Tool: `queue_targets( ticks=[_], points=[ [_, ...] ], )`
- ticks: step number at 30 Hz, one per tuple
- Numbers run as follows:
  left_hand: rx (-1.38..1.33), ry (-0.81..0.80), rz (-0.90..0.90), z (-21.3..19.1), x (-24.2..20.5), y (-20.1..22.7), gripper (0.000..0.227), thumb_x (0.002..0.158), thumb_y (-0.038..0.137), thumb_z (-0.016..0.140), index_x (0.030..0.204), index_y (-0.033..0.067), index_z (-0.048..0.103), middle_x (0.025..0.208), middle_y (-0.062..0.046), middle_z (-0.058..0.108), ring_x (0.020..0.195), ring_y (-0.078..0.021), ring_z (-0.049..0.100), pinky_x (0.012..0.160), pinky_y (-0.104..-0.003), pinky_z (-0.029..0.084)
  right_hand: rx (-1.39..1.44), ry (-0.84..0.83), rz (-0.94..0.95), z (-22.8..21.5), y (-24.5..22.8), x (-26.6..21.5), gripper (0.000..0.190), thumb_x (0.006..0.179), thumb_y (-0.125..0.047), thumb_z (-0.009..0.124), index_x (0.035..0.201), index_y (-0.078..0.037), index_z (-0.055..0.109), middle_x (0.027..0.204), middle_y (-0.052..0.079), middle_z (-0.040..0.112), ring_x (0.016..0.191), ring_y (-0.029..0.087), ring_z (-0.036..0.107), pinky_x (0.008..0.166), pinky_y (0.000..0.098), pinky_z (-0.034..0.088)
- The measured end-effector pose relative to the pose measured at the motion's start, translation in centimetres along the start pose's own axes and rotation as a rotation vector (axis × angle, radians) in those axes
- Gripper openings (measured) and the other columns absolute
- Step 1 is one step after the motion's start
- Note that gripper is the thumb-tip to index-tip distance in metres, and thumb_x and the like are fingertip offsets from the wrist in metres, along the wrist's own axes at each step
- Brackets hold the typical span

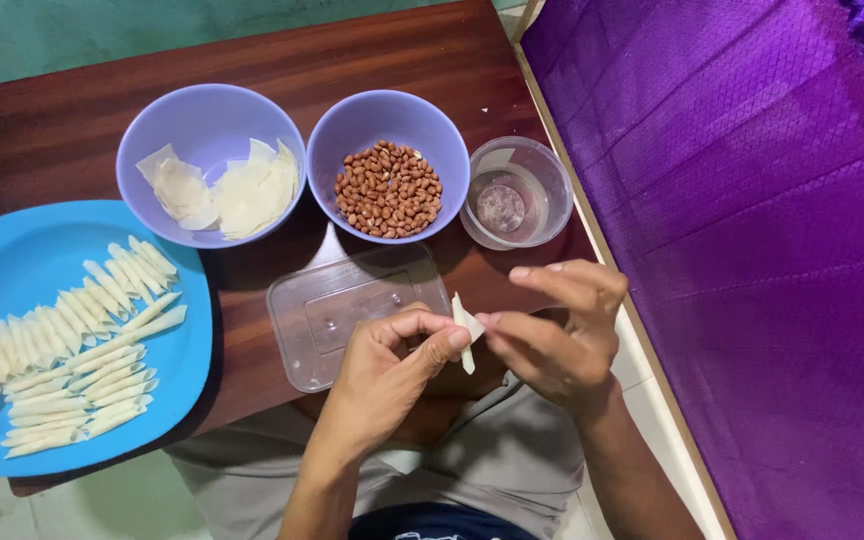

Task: Wrapping individual peanuts in small squares of dough or paper to prepare snacks.

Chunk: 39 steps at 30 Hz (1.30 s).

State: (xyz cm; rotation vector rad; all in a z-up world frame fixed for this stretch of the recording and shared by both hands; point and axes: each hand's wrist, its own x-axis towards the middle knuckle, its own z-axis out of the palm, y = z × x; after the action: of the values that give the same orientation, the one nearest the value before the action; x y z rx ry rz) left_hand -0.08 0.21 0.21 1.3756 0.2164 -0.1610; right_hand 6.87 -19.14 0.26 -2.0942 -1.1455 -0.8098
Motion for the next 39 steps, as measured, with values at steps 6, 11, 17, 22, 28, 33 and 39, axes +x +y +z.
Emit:
queue_targets(
  ticks=[6,11,17,22,28,33,39],
  points=[
    [-0.046,0.063,0.204,-0.5,0.6,-2.6,0.01,0.088,0.017,0.079,0.087,0.0082,0.076,0.081,0.002,0.066,0.078,-0.0086,0.057,0.076,-0.024,0.045,0.626,0.0,0.702,1.4,-3.6,-0.9,0.025,0.097,-0.007,0.067,0.121,-0.004,0.063,0.111,0.014,0.077,0.102,0.021,0.076,0.094,0.0307,0.062],
    [-0.053,0.134,0.241,-0.7,0.5,-2.5,0.006,0.085,0.013,0.081,0.082,0.0092,0.076,0.081,0.0,0.068,0.079,-0.0094,0.062,0.078,-0.024,0.049,0.804,0.088,0.688,2.4,-5.4,-1.8,0.037,0.095,0.002,0.068,0.13,0.001,0.057,0.117,0.02,0.074,0.111,0.027,0.075,0.104,0.036,0.062],
    [-0.021,0.228,0.294,-1.3,0.2,-2.8,0.009,0.082,0.012,0.083,0.081,0.0108,0.075,0.082,0.0,0.07,0.079,-0.0089,0.064,0.075,-0.024,0.052,0.609,0.07,0.546,3.0,-6.2,-1.5,0.041,0.094,0.0,0.07,0.132,-0.001,0.054,0.11,0.02,0.077,0.101,0.024,0.079,0.098,0.0336,0.065],
    [-0.035,0.257,0.273,-2.0,-0.5,-1.8,0.009,0.081,0.011,0.083,0.078,0.0102,0.075,0.081,-0.001,0.068,0.081,-0.0103,0.064,0.076,-0.024,0.05,0.448,0.027,0.397,3.2,-6.8,-1.2,0.047,0.095,0.0,0.071,0.135,0.003,0.048,0.111,0.02,0.077,0.1,0.023,0.081,0.094,0.0312,0.066],
    [-0.053,0.265,0.223,-4.1,-1.4,-2.2,0.019,0.073,0.005,0.088,0.073,0.0104,0.07,0.078,0.001,0.068,0.077,-0.0085,0.063,0.071,-0.021,0.05,0.445,-0.011,0.281,3.9,-7.8,-0.9,0.048,0.095,0.001,0.072,0.136,0.004,0.048,0.112,0.019,0.077,0.102,0.027,0.082,0.098,0.036,0.068],
    [-0.077,0.224,0.35,-7.3,-3.5,-2.9,0.029,0.066,0.007,0.093,0.074,0.0112,0.066,0.079,-0.001,0.067,0.073,-0.0083,0.063,0.067,-0.021,0.049,0.635,-0.163,0.456,5.2,-9.5,-0.1,0.055,0.093,-0.003,0.073,0.142,-0.003,0.048,0.105,0.015,0.08,0.097,0.019,0.082,0.096,0.0271,0.063],
    [-0.06,0.278,0.319,-10.7,-6.8,-2.8,0.031,0.064,0.011,0.095,0.071,0.0131,0.065,0.076,0.003,0.063,0.068,-0.0049,0.055,0.062,-0.02,0.041,0.936,-0.293,0.71,8.2,-11.7,0.7,0.058,0.085,-0.003,0.078,0.139,-0.003,0.055,0.098,0.019,0.081,0.094,0.023,0.082,0.089,0.0325,0.069]
  ],
)
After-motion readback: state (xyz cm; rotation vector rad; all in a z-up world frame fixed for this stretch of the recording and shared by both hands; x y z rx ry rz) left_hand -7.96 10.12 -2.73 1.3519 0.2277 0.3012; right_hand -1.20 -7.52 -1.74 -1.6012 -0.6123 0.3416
